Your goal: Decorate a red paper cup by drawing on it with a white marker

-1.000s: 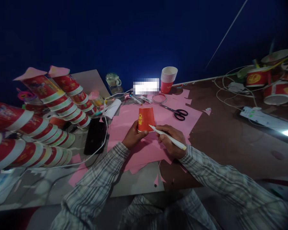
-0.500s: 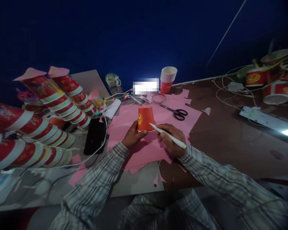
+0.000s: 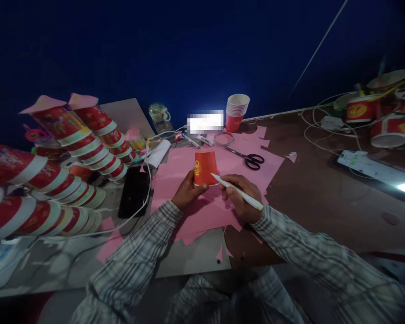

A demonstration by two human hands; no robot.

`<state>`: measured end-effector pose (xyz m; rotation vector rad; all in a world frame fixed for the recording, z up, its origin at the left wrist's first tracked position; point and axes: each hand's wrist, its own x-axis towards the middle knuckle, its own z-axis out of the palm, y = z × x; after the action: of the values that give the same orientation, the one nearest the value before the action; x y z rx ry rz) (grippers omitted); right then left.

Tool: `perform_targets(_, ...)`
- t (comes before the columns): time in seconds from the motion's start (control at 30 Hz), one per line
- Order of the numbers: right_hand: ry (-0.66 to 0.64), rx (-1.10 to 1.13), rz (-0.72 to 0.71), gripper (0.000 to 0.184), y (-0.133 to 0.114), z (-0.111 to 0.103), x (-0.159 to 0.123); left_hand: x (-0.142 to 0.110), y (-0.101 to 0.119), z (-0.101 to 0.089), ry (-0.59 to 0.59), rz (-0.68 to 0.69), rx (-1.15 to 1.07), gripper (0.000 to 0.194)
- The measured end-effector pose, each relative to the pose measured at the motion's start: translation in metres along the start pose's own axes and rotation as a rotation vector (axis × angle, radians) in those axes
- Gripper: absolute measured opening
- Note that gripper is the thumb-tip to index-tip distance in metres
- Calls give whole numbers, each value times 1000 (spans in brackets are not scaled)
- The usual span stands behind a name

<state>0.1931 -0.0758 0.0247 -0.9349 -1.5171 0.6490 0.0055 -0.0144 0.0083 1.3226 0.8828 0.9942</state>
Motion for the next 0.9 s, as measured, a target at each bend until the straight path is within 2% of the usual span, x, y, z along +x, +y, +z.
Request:
perform_targets(0.17,-42,-84,-68,25,1,1,-1,-1,1,0,-11,-1,15,77)
perform_targets(0.9,-59,-129,-83,25,3,1,-1,0,-2,0,-5,22,27,75)
